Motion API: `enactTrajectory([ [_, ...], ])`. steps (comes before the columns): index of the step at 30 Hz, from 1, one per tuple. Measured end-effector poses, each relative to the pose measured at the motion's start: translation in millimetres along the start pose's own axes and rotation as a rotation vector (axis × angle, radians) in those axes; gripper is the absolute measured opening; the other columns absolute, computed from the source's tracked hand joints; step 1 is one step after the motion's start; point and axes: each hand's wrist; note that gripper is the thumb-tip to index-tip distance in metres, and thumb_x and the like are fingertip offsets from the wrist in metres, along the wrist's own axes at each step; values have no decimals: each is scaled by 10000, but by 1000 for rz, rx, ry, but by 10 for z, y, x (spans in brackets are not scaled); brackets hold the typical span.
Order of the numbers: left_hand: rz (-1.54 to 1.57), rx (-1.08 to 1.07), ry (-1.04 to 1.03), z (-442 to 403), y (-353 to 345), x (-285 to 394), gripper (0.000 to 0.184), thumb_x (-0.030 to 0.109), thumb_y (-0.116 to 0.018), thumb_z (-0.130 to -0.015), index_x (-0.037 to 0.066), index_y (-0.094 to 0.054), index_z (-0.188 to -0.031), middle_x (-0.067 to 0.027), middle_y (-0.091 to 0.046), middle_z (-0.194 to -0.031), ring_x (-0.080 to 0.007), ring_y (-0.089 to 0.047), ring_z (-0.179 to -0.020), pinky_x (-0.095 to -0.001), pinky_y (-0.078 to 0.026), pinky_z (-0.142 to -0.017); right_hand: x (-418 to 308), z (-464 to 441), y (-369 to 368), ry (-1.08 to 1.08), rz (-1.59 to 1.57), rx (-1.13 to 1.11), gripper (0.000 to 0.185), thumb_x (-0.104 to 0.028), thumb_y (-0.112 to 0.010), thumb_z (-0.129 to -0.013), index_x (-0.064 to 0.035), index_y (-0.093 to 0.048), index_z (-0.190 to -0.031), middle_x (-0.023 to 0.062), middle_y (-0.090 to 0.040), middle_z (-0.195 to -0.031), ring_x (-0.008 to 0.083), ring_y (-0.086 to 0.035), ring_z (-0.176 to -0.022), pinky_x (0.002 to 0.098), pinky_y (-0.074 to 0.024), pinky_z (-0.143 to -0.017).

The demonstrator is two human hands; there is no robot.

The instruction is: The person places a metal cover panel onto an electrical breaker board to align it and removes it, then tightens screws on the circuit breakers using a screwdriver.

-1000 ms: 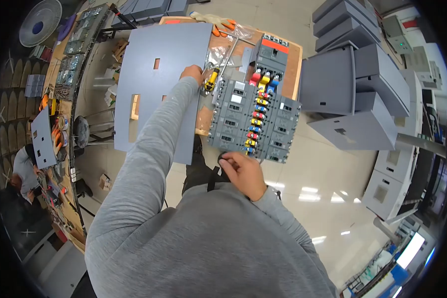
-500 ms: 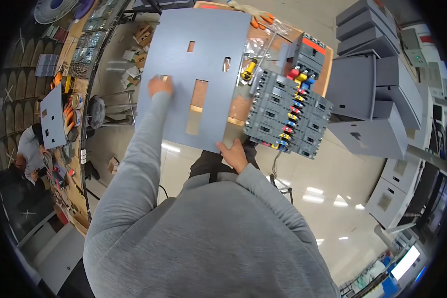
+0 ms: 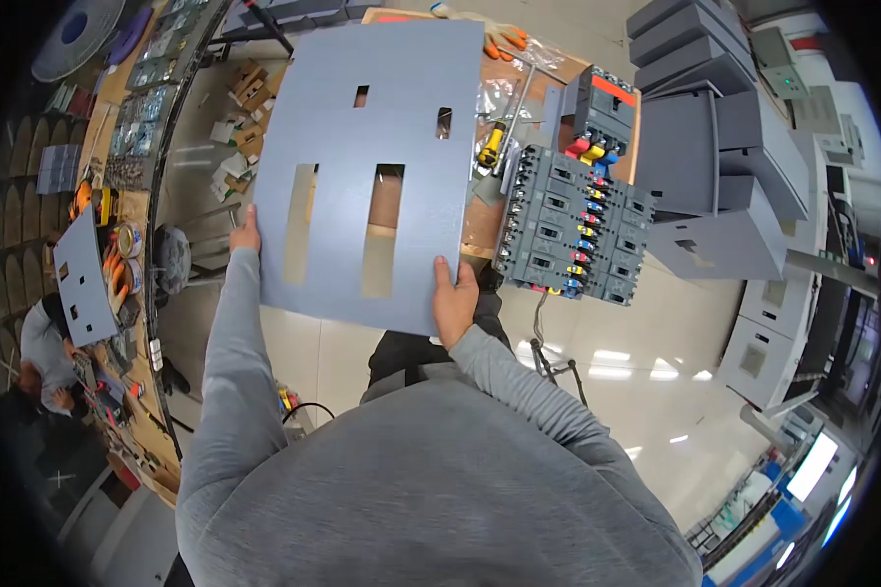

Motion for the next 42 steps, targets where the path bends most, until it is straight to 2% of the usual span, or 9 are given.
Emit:
enactTrajectory([
  [3,71,30,-35,138,262,98,1046,851,-339,-867,-118,-710,-1002,-377,-652,-1072,-490,-591,-1132,-492,-420,-1008,-475,193,26,-22,-30,-43,330,-161,-735,-896,48,-633,-1131,113,-719,-1033,160,-651,-933,314,-508,-834],
  [7,123,122,-43,599,714,215,1027,849,-400,-850,-126,-719,-902,-371,-668,-1003,-500,-614,-1032,-491,-438,-964,-638,149,296,-18,-11,-93,331,-109,-767,-863,47,-639,-1125,120,-721,-1009,147,-663,-867,295,-528,-782],
  [14,646,102,-120,1868,778,1213,826,709,-597,-871,-107,-729,-848,-231,-696,-788,-247,-623,-769,-395,-497,-806,-1121,89,1390,128,-58,7,295,-166,-736,-903,64,-663,-1074,100,-726,-988,131,-650,-853,283,-525,-769],
  [17,571,78,-110,2170,467,1648,764,654,-610,-899,-98,-728,-832,-198,-688,-774,-239,-597,-739,-374,-497,-790,-1197,-108,1993,252,40,152,297,-188,-724,-921,65,-668,-1068,100,-727,-970,131,-642,-838,290,-522,-766],
  [19,629,-32,-162,2366,214,1938,751,639,-598,-912,-94,-716,-797,-199,-699,-773,-275,-620,-734,-402,-499,-769,-1271,-181,2404,255,160,206,312,-219,-724,-923,65,-677,-1042,109,-730,-952,134,-641,-832,297,-520,-754],
  [21,657,83,-275,2601,-95,2248,751,641,-604,-904,-81,-690,-718,-193,-666,-684,-285,-599,-670,-428,-483,-713,-1227,-259,2742,277,198,279,328,-239,-725,-922,69,-684,-1029,115,-730,-930,136,-642,-823,298,-519,-743],
  [27,567,-152,-247,3112,-390,2851,771,653,-621,-884,-73,-645,-626,-203,-611,-602,-268,-570,-612,-431,-474,-678,-931,-522,3439,268,222,387,361,-268,-720,-919,78,-700,-1020,124,-730,-877,147,-646,-782,303,-518,-715],
  [36,445,-94,-263,3303,-762,3229,857,755,-581,-832,-77,-662,-642,-288,-626,-666,-383,-619,-667,-495,-471,-726,-727,-1012,3896,261,258,368,383,-306,-726,-906,74,-710,-955,135,-723,-818,165,-646,-731,323,-510,-675],
  [42,381,1,-277,3402,-787,3361,841,751,-592,-822,-70,-663,-659,-293,-635,-699,-380,-625,-689,-492,-471,-750,-718,-1249,3987,270,289,344,405,-326,-739,-892,73,-709,-953,162,-727,-831,199,-663,-748,344,-516,-702],
])
Point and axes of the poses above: each hand's wrist, its own z-axis away from the middle knuckle, its own y-axis out of the back of the hand, x = y × z
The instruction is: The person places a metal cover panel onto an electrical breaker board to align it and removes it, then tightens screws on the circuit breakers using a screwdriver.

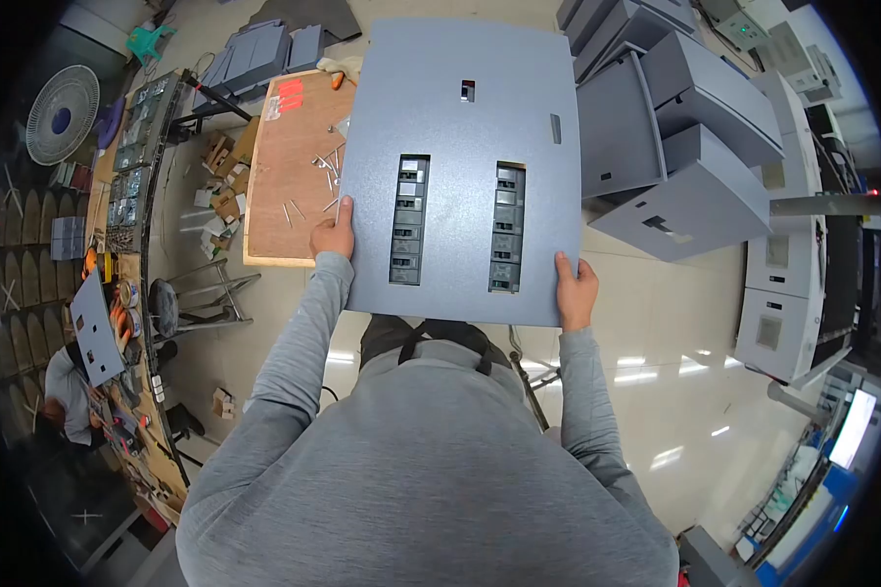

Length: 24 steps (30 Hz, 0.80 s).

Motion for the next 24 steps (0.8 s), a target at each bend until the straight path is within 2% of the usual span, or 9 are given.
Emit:
enactTrajectory([
  [18,-21,4,-20,-198,-31,-123,826,740,-575,-838,-64,-685,-683,-310,-650,-753,-412,-619,-713,-496,-470,-750,191,64,-235,-37,-12,-20,445,-343,-735,-878,80,-698,-1012,221,-734,-910,296,-707,-849,388,-534,-790],
  [24,-29,18,-25,-152,-65,-138,816,731,-570,-846,-63,-687,-697,-318,-655,-785,-441,-644,-769,-495,-481,-779,202,47,-215,-11,48,-52,435,-335,-713,-895,81,-689,-1021,223,-733,-942,307,-708,-852,389,-534,-795],
])
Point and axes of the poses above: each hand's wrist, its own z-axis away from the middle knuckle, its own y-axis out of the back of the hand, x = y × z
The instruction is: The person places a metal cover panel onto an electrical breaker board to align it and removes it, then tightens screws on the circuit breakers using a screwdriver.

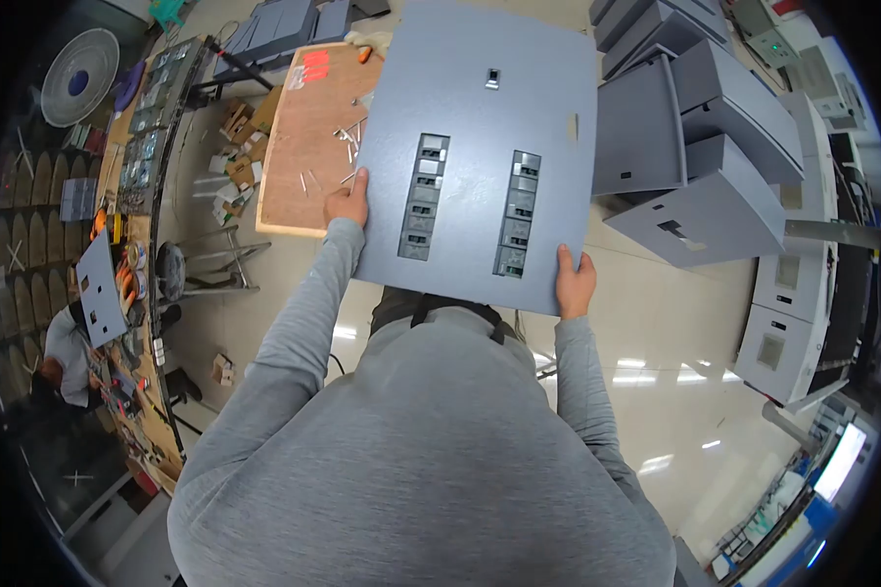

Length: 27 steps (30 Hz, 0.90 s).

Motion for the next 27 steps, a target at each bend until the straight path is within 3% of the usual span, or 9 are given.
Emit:
enactTrajectory([
  [14,12,-61,73,106,34,81,809,720,-571,-848,-70,-699,-730,-322,-667,-818,-454,-663,-816,-496,-488,-824,-43,-96,66,-10,-13,-23,417,-320,-714,-895,81,-688,-1009,210,-734,-960,276,-699,-878,379,-524,-810],
  [17,11,-55,65,101,20,64,812,719,-568,-850,-75,-702,-744,-328,-669,-838,-458,-666,-835,-497,-488,-834,41,-130,68,-5,-35,-79,430,-325,-698,-929,84,-688,-1058,167,-736,-976,197,-674,-872,328,-518,-800],
  [20,-1,-63,71,159,66,116,814,720,-562,-853,-76,-705,-757,-335,-670,-865,-465,-665,-856,-497,-488,-844,12,-70,46,22,39,-33,432,-329,-694,-933,83,-687,-1062,170,-736,-981,208,-677,-878,335,-518,-809],
  [23,1,-74,79,130,19,80,815,722,-557,-855,-74,-708,-768,-339,-671,-886,-470,-663,-875,-498,-488,-849,-44,-59,48,19,-9,-33,440,-347,-701,-904,76,-687,-1026,219,-732,-969,297,-703,-893,387,-525,-822],
  [27,-2,-74,66,104,-38,17,815,727,-550,-855,-69,-711,-783,-339,-672,-900,-473,-659,-895,-501,-487,-853,-17,-70,46,28,35,-30,433,-337,-701,-907,78,-685,-1031,217,-731,-975,291,-702,-892,383,-526,-817],
])
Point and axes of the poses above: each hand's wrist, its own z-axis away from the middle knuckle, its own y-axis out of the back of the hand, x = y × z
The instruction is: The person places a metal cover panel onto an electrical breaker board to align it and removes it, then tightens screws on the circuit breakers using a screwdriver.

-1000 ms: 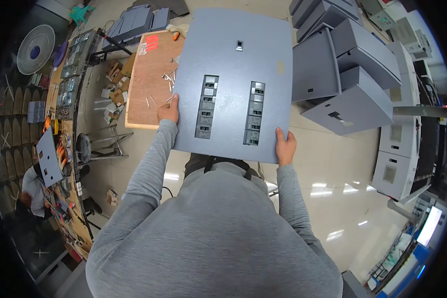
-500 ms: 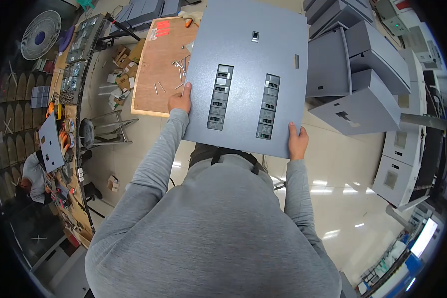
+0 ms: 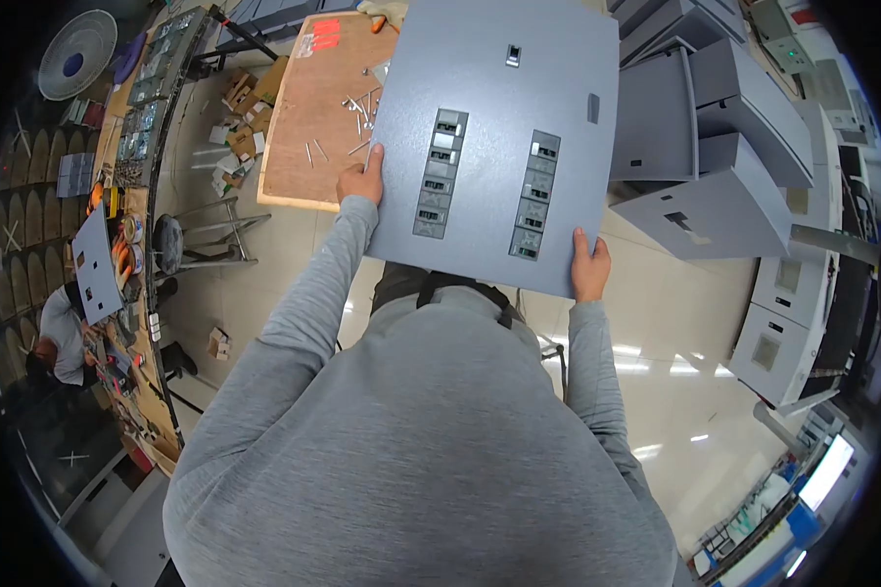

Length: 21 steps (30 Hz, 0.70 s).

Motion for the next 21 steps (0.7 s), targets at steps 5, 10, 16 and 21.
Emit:
enactTrajectory([
  [5,-18,-18,26,17,22,34,820,733,-541,-855,-67,-714,-792,-332,-675,-908,-478,-656,-909,-500,-487,-858,-85,23,19,-9,-14,-16,429,-327,-702,-920,88,-683,-1026,191,-734,-970,247,-689,-880,362,-527,-808],
  [10,-12,-24,38,7,18,34,817,740,-554,-840,-58,-725,-828,-320,-685,-942,-465,-662,-934,-494,-488,-873,-29,-6,5,-13,-27,-38,449,-351,-699,-931,88,-682,-1022,180,-733,-962,225,-678,-872,355,-524,-803],
  [16,-10,-80,71,31,76,90,807,738,-573,-830,-51,-740,-872,-318,-688,-980,-450,-666,-974,-489,-489,-897,75,-50,41,-40,39,-63,450,-356,-696,-935,86,-684,-1015,169,-734,-955,206,-671,-868,341,-518,-801],
  [21,-1,-80,50,19,87,79,799,732,-575,-835,-51,-737,-854,-314,-691,-971,-446,-667,-970,-487,-490,-894,50,-67,36,-52,-18,-89,437,-339,-696,-941,84,-677,-1051,158,-732,-975,197,-667,-873,328,-517,-806],
])
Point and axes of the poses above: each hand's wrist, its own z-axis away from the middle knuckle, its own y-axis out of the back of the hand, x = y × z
